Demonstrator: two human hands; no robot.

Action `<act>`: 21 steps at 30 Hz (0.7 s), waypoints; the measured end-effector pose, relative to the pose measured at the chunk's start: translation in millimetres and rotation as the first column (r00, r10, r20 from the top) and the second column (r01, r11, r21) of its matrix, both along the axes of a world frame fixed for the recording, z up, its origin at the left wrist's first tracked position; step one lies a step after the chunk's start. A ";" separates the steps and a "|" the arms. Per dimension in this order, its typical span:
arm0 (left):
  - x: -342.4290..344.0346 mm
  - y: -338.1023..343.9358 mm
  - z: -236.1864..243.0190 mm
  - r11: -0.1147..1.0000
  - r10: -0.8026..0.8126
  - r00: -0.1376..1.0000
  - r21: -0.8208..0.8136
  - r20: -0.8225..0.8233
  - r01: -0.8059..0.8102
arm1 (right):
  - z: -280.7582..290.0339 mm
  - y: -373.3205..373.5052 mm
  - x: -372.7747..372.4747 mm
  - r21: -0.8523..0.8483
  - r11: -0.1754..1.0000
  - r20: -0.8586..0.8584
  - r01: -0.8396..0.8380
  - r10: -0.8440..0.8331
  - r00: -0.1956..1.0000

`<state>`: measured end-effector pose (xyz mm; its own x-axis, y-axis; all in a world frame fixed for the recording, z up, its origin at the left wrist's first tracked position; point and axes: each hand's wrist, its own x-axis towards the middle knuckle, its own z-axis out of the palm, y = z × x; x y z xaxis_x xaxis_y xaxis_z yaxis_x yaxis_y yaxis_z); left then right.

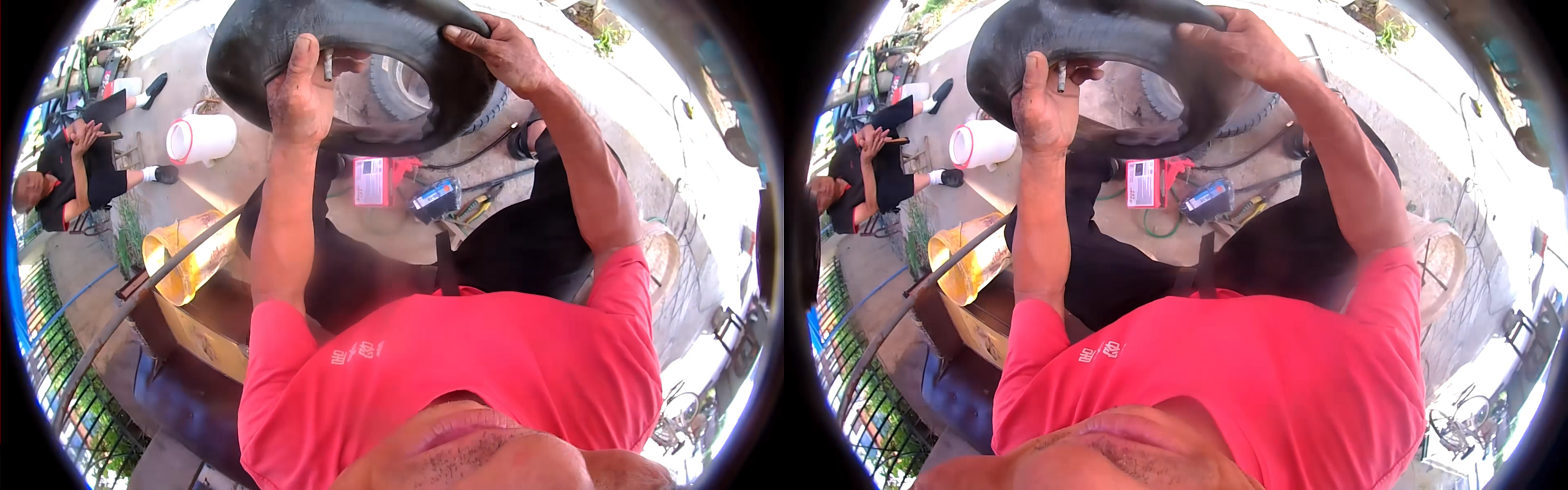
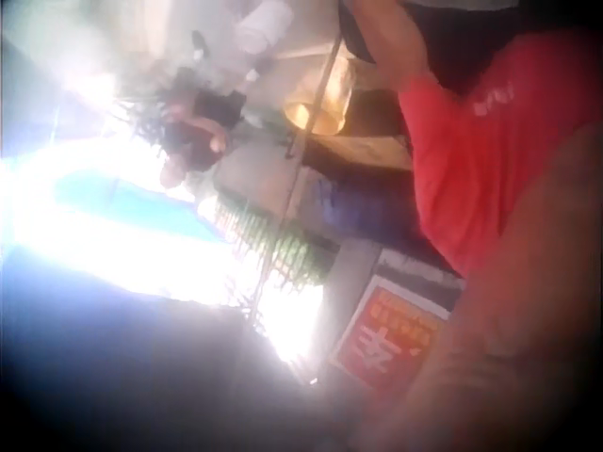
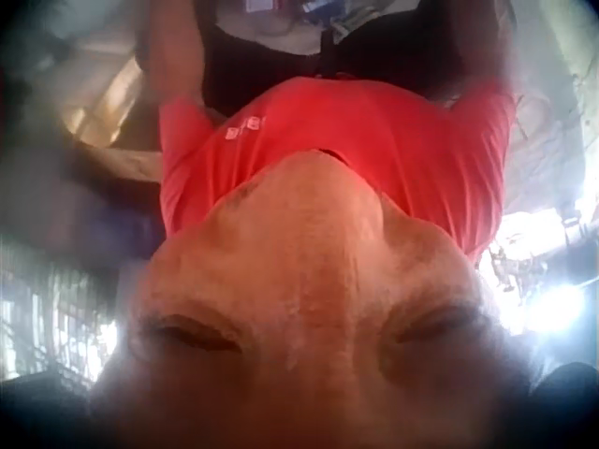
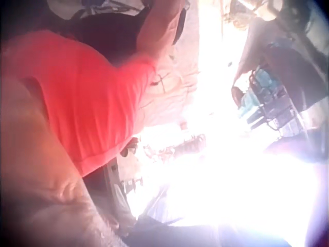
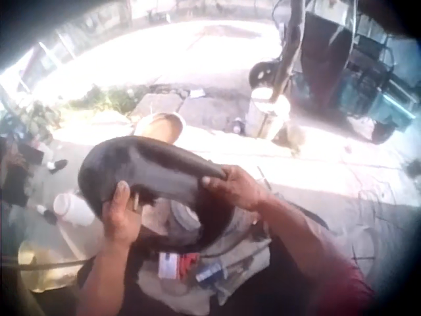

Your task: The person prepares a new inner tube by removing it from a box and plastic packaging, then checks a motorcycle tire and wheel assembly by hand.

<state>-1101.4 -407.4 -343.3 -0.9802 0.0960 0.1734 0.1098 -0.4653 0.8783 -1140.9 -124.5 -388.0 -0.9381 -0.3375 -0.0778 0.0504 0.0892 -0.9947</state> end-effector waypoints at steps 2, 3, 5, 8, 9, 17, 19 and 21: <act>0.1 -5.3 -5.3 0.999 -0.024 1.000 -0.041 0.007 0.024 | -0.6 6.2 -7.8 0.133 0.989 0.003 -0.071 0.071 0.997; 0.0 -6.0 -5.5 0.999 -0.023 1.000 -0.035 0.011 0.023 | -0.3 5.6 -9.3 0.124 0.989 0.003 -0.084 0.084 0.996; -0.9 -7.6 -8.0 0.998 0.002 1.000 -0.056 0.014 -0.002 | 0.7 3.7 -10.6 0.059 0.995 0.050 -0.085 0.083 0.995; -0.2 -7.0 -9.1 0.998 -0.014 1.000 -0.055 -0.014 0.013 | -1.3 7.7 -11.9 -0.032 0.996 0.106 -0.081 0.084 0.991; 0.2 -5.5 -10.1 0.998 -0.017 1.000 -0.053 -0.013 0.016 | -1.8 10.3 -11.9 -0.061 0.995 0.112 -0.076 0.083 0.990; 3.6 -4.9 -15.9 0.979 -0.064 0.995 -0.201 -0.072 0.048 | 27.2 8.8 -1.8 -0.030 0.995 0.213 -0.099 0.103 0.972; 5.8 1.7 -13.9 0.979 -0.039 0.997 -0.204 -0.072 0.024 | 27.3 11.0 -4.5 -0.009 0.989 0.219 -0.147 0.145 0.965; 7.1 -0.8 -13.6 0.970 -0.018 0.998 -0.242 -0.065 0.002 | 22.8 13.3 -8.0 -0.023 0.992 0.241 -0.126 0.128 0.962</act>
<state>-1094.4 -408.2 -356.9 -0.9661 0.1525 0.2083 0.1679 -0.2415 0.9557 -1148.9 -111.1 -365.2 -0.8410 -0.4541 -0.2942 0.2782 0.1034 -0.9549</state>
